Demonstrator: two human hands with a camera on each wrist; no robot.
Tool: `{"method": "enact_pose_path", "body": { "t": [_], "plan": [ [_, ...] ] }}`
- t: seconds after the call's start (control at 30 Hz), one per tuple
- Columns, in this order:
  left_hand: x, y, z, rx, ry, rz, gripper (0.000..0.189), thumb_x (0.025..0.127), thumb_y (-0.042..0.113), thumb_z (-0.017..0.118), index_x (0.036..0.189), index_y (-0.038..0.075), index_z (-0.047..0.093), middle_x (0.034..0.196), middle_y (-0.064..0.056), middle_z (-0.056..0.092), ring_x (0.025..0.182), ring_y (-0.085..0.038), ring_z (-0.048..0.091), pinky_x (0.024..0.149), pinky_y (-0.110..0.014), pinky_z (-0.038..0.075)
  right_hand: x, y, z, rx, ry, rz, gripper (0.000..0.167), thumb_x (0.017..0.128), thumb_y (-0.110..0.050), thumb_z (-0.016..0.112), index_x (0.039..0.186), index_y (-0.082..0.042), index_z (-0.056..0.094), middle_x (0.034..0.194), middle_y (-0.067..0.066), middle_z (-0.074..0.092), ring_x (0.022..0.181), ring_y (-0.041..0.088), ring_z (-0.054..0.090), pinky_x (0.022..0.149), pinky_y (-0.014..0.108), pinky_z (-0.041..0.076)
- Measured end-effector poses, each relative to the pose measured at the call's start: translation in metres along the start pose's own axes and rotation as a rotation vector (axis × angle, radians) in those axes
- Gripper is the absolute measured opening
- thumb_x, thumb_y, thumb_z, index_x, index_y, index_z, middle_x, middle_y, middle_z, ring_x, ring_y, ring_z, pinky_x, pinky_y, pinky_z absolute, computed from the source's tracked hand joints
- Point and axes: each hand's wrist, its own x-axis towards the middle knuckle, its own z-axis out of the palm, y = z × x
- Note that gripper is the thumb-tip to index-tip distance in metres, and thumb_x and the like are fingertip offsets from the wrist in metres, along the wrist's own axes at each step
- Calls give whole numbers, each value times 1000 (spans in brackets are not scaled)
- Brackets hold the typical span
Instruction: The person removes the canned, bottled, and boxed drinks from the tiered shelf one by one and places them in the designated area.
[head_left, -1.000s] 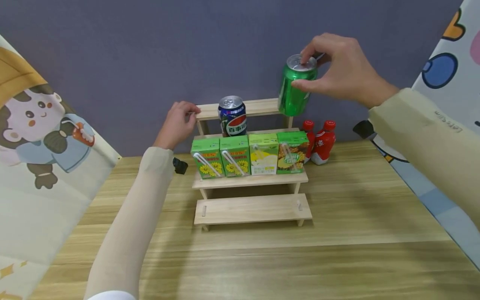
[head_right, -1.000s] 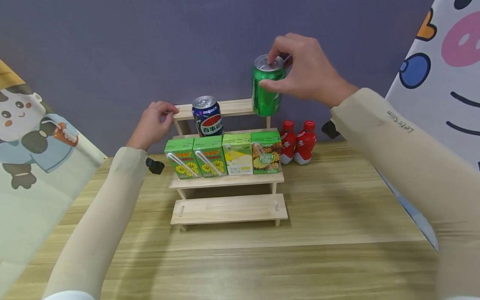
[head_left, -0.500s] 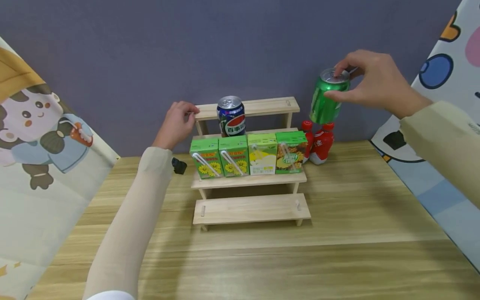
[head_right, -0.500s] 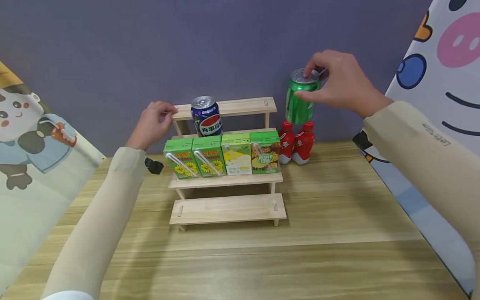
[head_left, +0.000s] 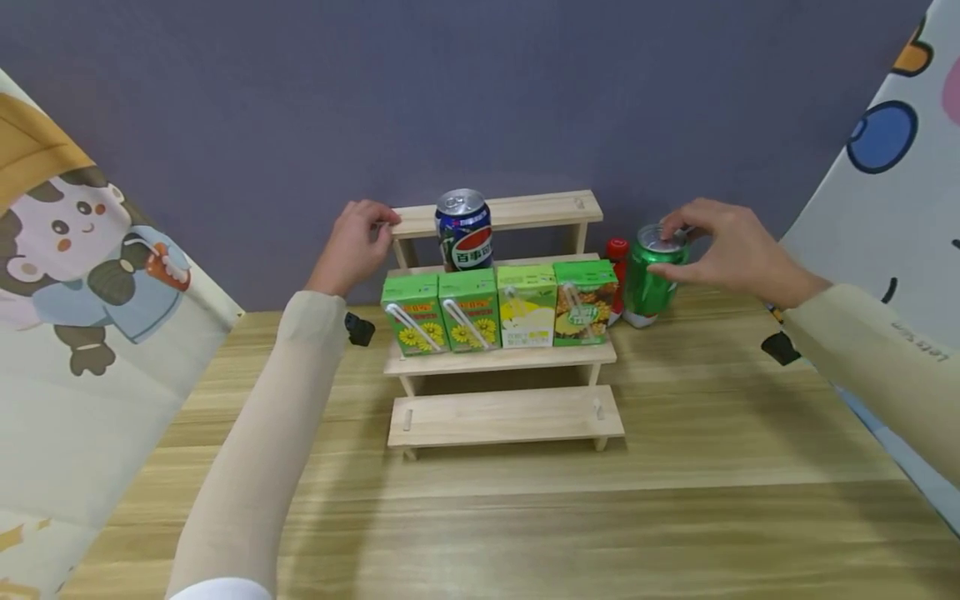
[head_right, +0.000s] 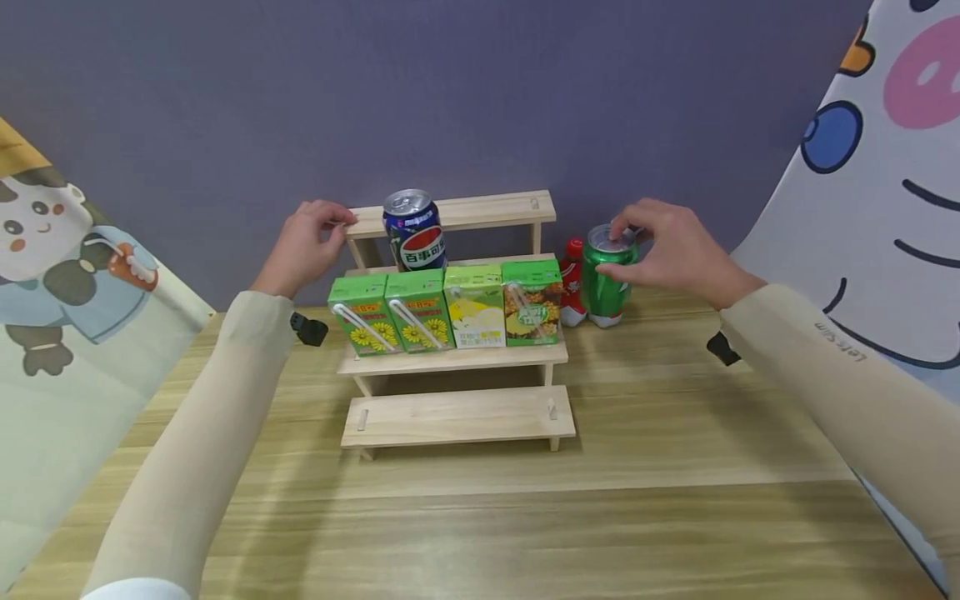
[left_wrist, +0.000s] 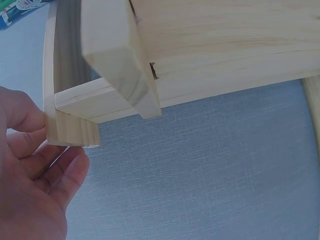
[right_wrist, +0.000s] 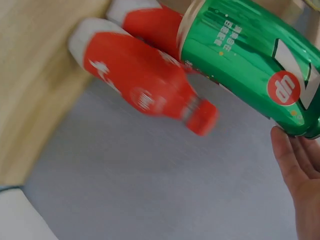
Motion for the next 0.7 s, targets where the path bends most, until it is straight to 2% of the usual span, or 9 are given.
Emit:
{"method": "enact_pose_path", "body": {
  "t": [0.17, 0.47, 0.7],
  "plan": [
    [1, -1, 1, 5, -1, -11, 24, 98, 13, 45, 111, 3, 63, 119, -10, 55, 108, -26, 45, 92, -42, 40, -11, 7, 21, 52, -14, 29, 34, 70, -28, 84, 94, -17, 64, 107, -2, 59, 89, 11, 54, 74, 20, 41],
    [1, 1, 1, 1, 7, -17, 24, 98, 12, 45, 111, 3, 64, 118, -9, 55, 108, -25, 45, 92, -41, 40, -23, 13, 53, 97, -15, 62, 34, 68, -27, 86, 91, -18, 63, 99, -5, 56, 83, 13, 50, 67, 34, 42],
    [0, 1, 1, 3, 4, -13, 24, 98, 13, 45, 111, 4, 64, 118, -9, 55, 108, -25, 45, 91, -41, 40, -30, 19, 76, 98, -3, 57, 35, 65, -25, 87, 90, -17, 63, 96, -5, 56, 75, 12, 50, 59, 30, 45]
  ]
}}
